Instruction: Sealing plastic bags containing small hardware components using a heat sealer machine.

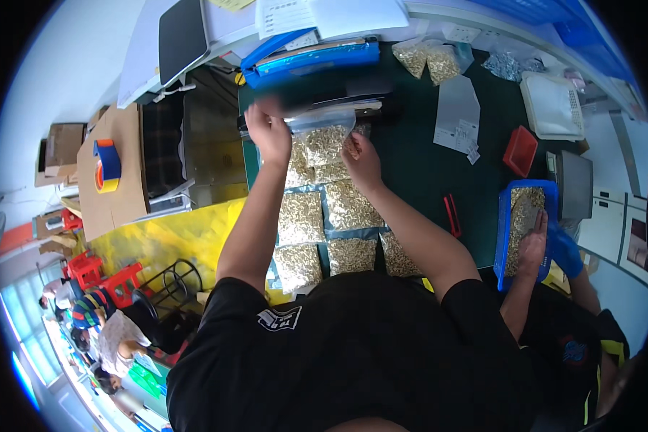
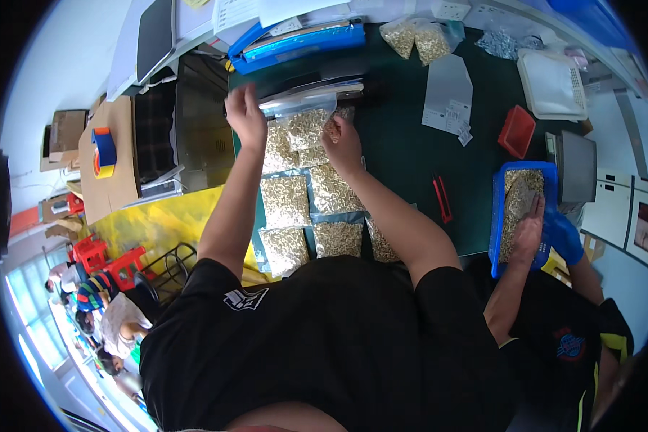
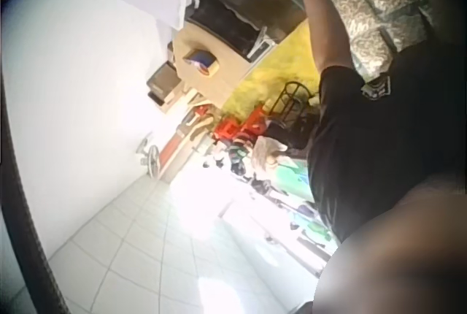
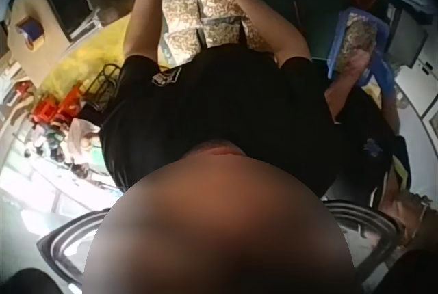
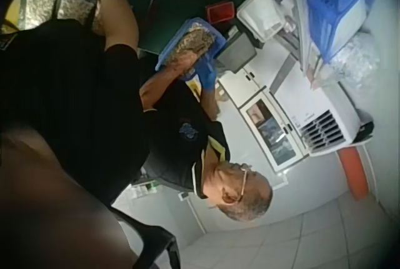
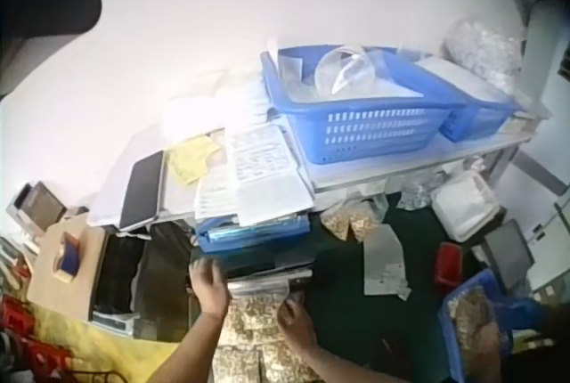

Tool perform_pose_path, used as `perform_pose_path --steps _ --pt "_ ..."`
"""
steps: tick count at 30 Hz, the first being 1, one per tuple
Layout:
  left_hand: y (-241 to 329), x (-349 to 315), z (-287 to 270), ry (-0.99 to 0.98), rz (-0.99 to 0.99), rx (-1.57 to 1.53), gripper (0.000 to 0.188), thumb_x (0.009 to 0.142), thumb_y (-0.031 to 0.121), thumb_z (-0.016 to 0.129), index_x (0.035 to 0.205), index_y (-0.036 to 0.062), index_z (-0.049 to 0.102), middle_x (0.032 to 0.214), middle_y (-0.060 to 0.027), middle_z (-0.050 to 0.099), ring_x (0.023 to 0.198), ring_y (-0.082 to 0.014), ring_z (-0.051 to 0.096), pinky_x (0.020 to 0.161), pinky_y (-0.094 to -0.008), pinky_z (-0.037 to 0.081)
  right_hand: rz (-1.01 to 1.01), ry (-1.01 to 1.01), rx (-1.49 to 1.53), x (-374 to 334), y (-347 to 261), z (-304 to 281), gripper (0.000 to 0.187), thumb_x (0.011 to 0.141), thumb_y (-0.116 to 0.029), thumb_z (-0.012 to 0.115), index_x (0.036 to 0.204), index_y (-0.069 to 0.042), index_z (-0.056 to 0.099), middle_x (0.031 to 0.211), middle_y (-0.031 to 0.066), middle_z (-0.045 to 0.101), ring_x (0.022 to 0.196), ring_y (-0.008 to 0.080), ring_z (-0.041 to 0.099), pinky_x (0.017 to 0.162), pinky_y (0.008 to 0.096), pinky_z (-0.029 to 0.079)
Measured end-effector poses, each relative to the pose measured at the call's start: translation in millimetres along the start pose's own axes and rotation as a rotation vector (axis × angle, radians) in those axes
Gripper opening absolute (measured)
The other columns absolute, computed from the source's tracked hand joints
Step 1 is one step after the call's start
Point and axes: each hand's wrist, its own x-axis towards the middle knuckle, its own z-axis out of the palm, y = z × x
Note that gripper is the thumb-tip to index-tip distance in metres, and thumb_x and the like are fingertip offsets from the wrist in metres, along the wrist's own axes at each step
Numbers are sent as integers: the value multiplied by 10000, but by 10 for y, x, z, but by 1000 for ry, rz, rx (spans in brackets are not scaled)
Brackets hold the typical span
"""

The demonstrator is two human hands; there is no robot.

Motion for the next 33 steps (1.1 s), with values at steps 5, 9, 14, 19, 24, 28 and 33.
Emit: perform_pose_path --steps 5,9,14,19,24,28,33 --pt "-443 -1276 -599 -238 82 62 61 898 18 629 928 35 679 868 -151 650 830 -376 598 744 -453 477 -103 -31 -167 -34 -35 -61 473 917 -138 735 1328 11 557 1214 149 659 1109 238 662 958 336 522" --pt "-580 -1975 -850 -437 118 145 139 825 40 659 961 70 672 903 -125 646 842 -356 605 743 -443 499 -119 -38 -125 -61 -31 -131 448 913 -148 738 1296 12 569 1181 161 642 1067 269 661 940 367 528" --pt "-700 -2253 -849 -490 -7 217 179 807 47 645 980 89 667 887 -114 619 839 -346 602 725 -459 501 -120 -58 -119 -64 -15 -168 428 911 -152 738 1272 14 580 1168 170 631 1061 285 657 935 378 531" --pt "-724 -2267 -832 -488 49 298 146 814 76 647 958 100 647 866 -112 604 841 -337 599 729 -463 499 -72 -77 -111 -90 -38 -185 394 945 -145 720 1273 29 591 1196 142 659 1090 216 660 966 345 531" --pt "-686 -2245 -801 -491 38 311 114 817 99 652 929 103 635 851 -109 591 827 -336 589 726 -464 492 -64 -78 -125 -97 -22 -187 373 953 -157 718 1252 35 605 1174 139 666 1074 213 665 957 345 534" --pt "-704 -2249 -809 -510 33 320 119 811 111 659 927 106 632 853 -109 587 830 -332 588 724 -462 490 -60 -91 -157 -91 -35 -185 348 961 -164 716 1228 37 619 1156 133 669 1050 205 671 932 332 542" --pt "-715 -2242 -793 -525 26 333 136 806 134 657 935 102 627 864 -106 586 839 -325 590 731 -462 493 -77 -92 -148 -63 -13 -188 318 969 -151 704 1217 33 627 1147 128 668 1032 199 674 913 321 547"
